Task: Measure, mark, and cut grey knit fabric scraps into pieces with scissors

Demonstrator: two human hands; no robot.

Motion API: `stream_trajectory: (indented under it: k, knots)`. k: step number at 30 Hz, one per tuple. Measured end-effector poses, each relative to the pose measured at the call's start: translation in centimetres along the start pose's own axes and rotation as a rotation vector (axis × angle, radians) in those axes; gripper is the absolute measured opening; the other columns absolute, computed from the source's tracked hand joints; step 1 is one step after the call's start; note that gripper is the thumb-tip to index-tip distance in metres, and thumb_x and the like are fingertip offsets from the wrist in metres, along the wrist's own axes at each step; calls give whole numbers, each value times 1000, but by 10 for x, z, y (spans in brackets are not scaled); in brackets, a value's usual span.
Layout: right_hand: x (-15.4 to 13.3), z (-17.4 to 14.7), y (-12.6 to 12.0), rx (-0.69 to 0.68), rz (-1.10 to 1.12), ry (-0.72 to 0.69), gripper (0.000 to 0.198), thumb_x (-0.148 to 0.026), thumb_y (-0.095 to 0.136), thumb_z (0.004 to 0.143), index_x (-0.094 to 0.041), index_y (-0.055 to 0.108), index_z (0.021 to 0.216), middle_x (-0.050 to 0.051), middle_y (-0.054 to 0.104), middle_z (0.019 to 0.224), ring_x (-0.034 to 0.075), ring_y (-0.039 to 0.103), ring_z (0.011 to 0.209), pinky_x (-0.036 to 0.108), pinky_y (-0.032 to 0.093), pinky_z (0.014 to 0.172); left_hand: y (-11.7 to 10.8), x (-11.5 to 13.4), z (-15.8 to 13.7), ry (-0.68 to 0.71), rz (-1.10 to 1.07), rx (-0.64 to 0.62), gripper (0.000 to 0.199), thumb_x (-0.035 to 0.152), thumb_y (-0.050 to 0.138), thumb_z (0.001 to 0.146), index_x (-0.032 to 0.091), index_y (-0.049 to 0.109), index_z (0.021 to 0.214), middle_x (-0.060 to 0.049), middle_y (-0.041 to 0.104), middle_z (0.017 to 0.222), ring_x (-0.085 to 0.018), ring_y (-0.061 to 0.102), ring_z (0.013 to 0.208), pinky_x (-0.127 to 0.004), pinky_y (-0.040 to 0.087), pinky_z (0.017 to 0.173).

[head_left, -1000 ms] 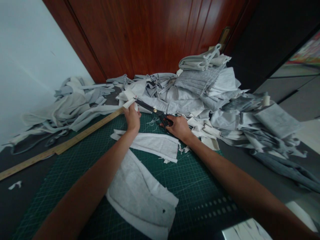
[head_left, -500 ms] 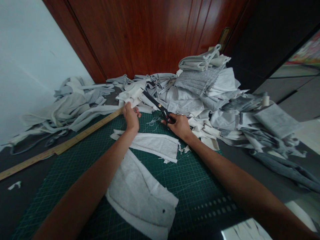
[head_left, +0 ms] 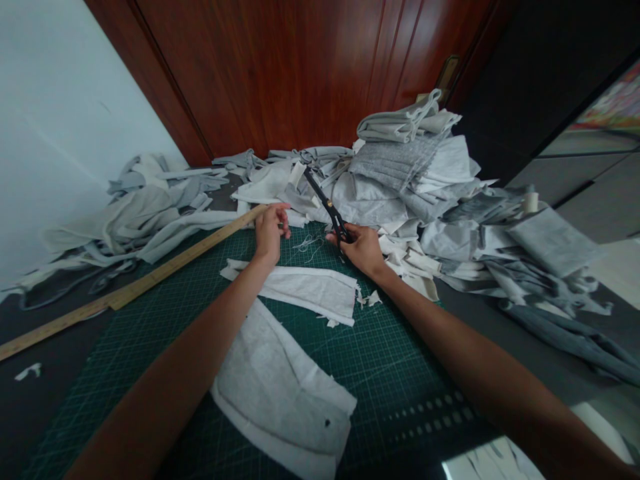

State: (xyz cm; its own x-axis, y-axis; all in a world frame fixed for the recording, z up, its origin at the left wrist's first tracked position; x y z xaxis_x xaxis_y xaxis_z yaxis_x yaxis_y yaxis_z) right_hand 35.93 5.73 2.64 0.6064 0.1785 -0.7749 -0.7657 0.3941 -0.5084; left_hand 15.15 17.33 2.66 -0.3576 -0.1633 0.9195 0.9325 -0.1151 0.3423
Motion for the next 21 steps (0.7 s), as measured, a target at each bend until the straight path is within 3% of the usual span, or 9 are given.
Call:
stream_trajectory:
  k: [2, 4, 9, 15, 21]
  knots:
    - [-6, -2, 4, -42, -7, -39, 44, -60, 71, 89, -16, 76, 90, 4, 73, 79, 16, 63, 68, 26, 46, 65, 15, -9, -4, -82, 29, -149, 56, 59, 60, 96, 21, 49, 57, 3, 36, 54, -10, 39, 43, -20, 34, 36]
    - [-12, -3, 7, -86, -4, -78, 44, -60, 72, 89, -16, 77, 92, 3, 72, 78, 15, 60, 66, 25, 43, 63, 27, -15, -10, -162, 80, -288, 66, 72, 57, 95, 21, 48, 54, 3, 35, 50, -11, 39, 41, -21, 35, 36]
    - [-20, -7, 15, -161, 43, -164, 47, -62, 74, 86, -15, 76, 90, 0, 64, 69, 12, 49, 59, 26, 33, 56, 36, -15, -18, -298, 34, -408, 71, 82, 46, 95, 15, 67, 82, -6, 64, 74, -13, 55, 54, -22, 41, 39]
    - [-20, -9, 22, -222, 65, -181, 44, -61, 75, 86, -17, 74, 88, 0, 63, 69, 12, 49, 58, 26, 34, 56, 32, -6, -17, -300, -122, -357, 45, 60, 54, 102, 19, 70, 109, -3, 67, 88, -14, 58, 63, -22, 41, 44]
    - [-17, -7, 17, -161, 58, -147, 44, -60, 76, 86, -16, 76, 89, 1, 66, 69, 13, 52, 61, 26, 37, 57, 21, 2, -13, -223, -103, -223, 33, 45, 54, 100, 17, 70, 93, -3, 62, 84, -11, 49, 59, -19, 35, 43]
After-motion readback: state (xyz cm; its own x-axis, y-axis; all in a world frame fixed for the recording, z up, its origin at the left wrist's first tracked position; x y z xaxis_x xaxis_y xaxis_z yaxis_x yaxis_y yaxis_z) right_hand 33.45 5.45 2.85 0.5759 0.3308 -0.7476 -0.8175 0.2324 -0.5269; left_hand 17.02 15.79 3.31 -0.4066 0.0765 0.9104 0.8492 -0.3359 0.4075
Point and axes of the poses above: each hand's wrist, its own z-axis towards the middle knuckle, its own y-axis out of the palm, x = y × z, the point moved 9 cm from there along z, towards the middle knuckle
